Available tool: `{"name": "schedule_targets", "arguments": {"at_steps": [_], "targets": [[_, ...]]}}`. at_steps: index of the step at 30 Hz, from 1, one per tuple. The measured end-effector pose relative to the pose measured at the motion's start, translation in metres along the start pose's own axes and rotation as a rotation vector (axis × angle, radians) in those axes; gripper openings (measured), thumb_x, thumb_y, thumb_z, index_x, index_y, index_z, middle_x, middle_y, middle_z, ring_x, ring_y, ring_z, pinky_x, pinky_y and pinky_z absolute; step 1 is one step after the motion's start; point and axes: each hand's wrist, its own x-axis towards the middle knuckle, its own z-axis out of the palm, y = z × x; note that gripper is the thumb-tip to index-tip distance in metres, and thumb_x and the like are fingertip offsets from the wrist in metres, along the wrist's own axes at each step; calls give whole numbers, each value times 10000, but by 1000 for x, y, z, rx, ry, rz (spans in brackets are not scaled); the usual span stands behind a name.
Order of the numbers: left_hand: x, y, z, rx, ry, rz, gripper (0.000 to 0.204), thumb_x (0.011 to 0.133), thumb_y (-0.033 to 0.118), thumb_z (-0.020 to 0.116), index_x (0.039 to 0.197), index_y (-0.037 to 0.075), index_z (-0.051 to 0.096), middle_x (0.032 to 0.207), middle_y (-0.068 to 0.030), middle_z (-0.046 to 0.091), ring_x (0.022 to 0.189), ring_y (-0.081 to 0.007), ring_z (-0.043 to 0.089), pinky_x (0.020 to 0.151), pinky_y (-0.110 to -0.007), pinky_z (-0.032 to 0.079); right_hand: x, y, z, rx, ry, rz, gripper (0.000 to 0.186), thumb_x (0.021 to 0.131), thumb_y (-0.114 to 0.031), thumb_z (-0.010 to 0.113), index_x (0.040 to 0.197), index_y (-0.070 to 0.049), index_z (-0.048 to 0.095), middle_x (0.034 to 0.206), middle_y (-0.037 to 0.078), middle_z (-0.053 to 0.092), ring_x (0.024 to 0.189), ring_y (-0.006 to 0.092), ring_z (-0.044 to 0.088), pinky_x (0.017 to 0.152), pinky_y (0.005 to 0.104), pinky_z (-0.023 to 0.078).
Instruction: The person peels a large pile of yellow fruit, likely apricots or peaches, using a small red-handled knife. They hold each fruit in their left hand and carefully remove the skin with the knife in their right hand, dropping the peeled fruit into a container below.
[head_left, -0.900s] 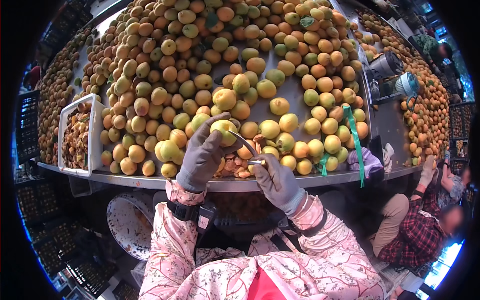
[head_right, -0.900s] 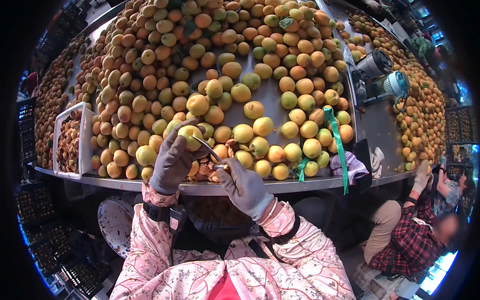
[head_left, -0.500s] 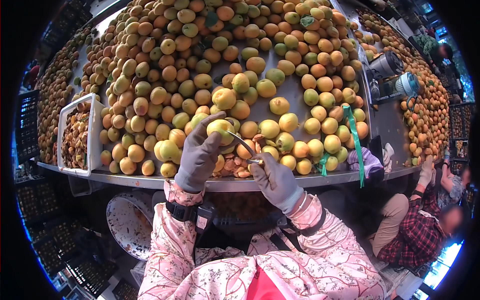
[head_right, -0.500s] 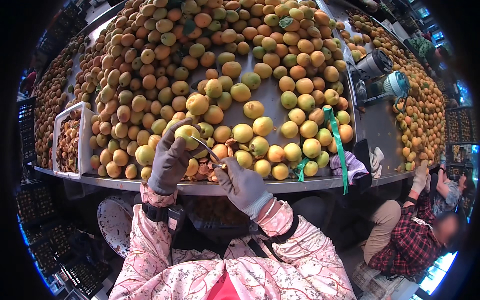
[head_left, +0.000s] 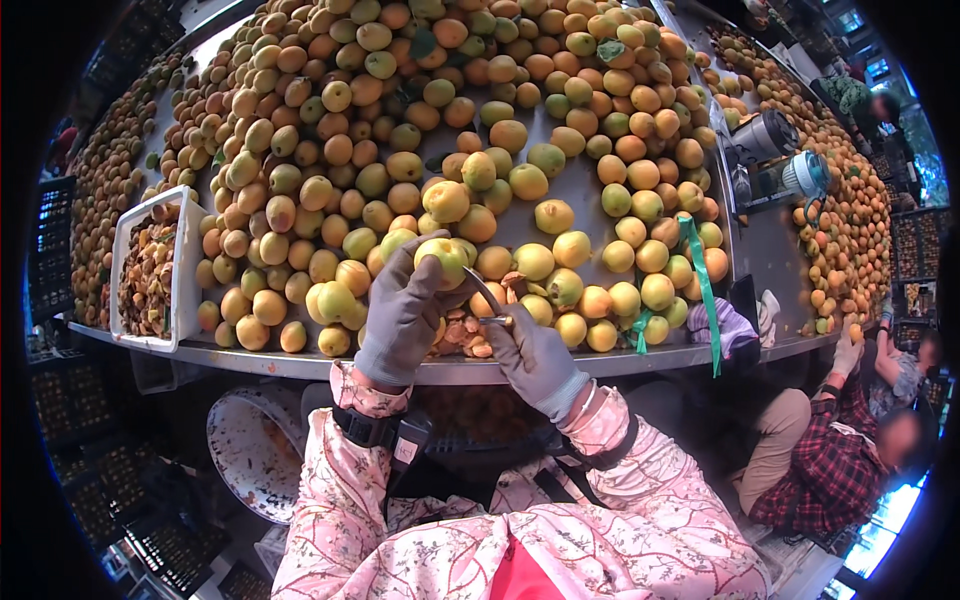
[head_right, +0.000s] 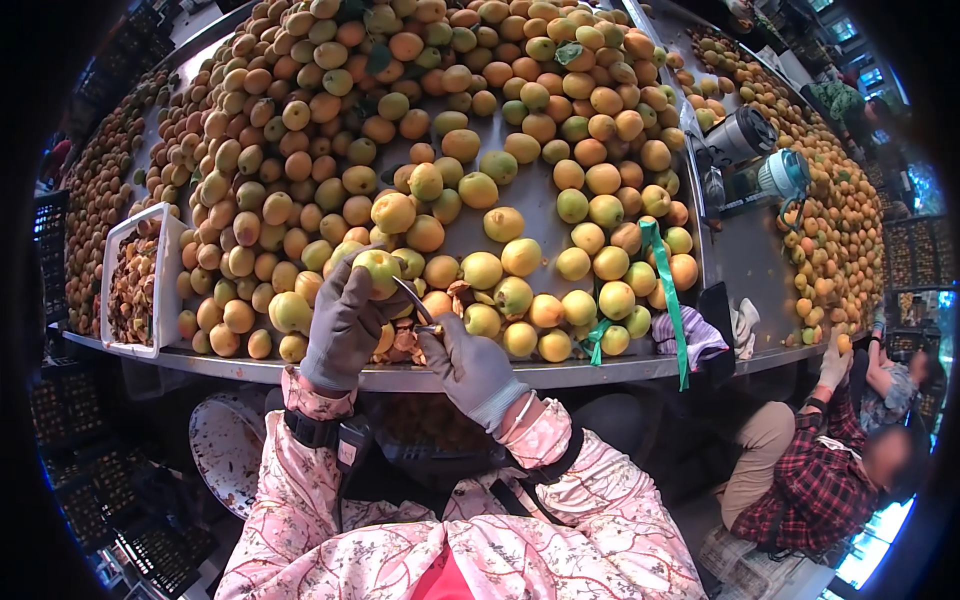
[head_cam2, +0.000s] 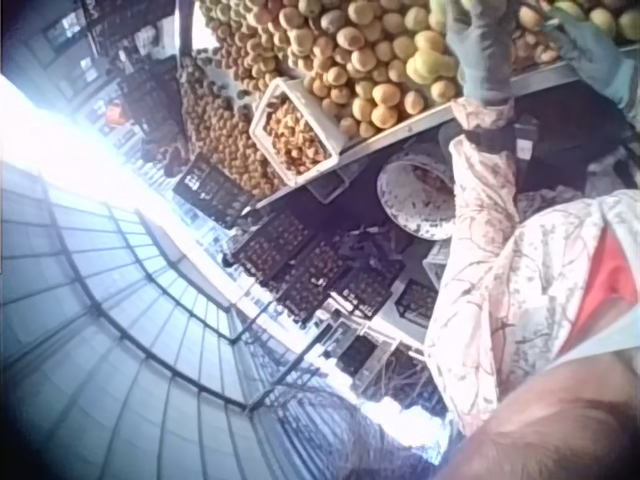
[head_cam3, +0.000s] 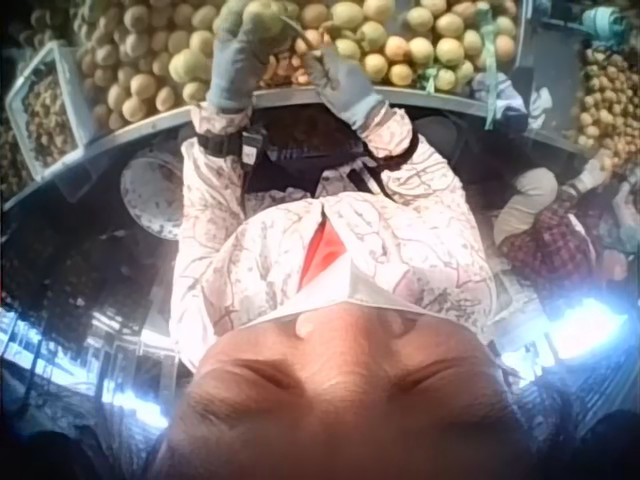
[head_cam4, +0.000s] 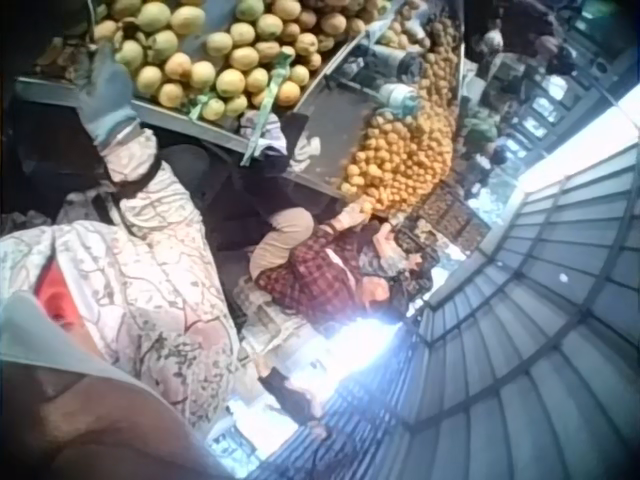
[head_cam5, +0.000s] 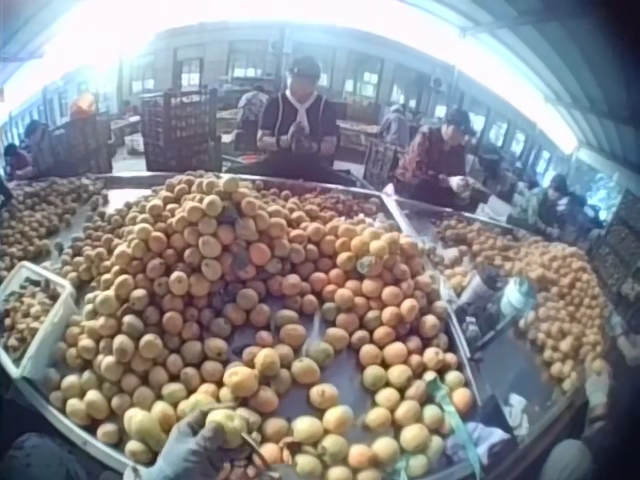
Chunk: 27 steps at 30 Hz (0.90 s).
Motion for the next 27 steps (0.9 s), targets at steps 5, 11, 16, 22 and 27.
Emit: {"name": "schedule_targets", "arguments": {"at_steps": [5,11,16,22,27], "targets": [[5,-14,4,-96,46,39,450,961,301,508,1294,21,394,1148,-129,564,1054,-272,596,917,-404,507,5,-6,11,117,-6,125,219,944,-230,531,1042,-40,484,666,224,564,672,431,589,505,460,421],[2,9,12,20,-71,-42,461,971,288,492,1352,56,375,1181,-108,545,1123,-226,552,932,-401,493,10,-15,8,77,-3,164,217,947,-226,533,1025,-30,485,692,206,577,731,426,601,540,404,450],[5,8,-1,74,-55,-44,445,939,256,564,1299,30,434,1122,-107,575,1038,-197,589,893,-348,512,12,-14,5,243,-27,146,210,958,-217,518,1025,-22,480,723,176,577,623,282,574,567,355,451],[8,-28,12,-180,-15,47,366,963,301,508,1188,13,484,1100,-140,594,1070,-253,572,944,-406,462,14,-3,21,344,37,168,205,974,-231,493,1021,-31,477,701,103,549,604,144,512,555,307,444],[10,-31,7,-118,26,-21,404,969,338,487,1179,-7,469,1107,-145,592,1039,-252,589,918,-396,484,16,-8,20,437,-38,346,246,989,-306,459,1054,-72,498,773,1,521,674,67,477,596,246,425]]}}
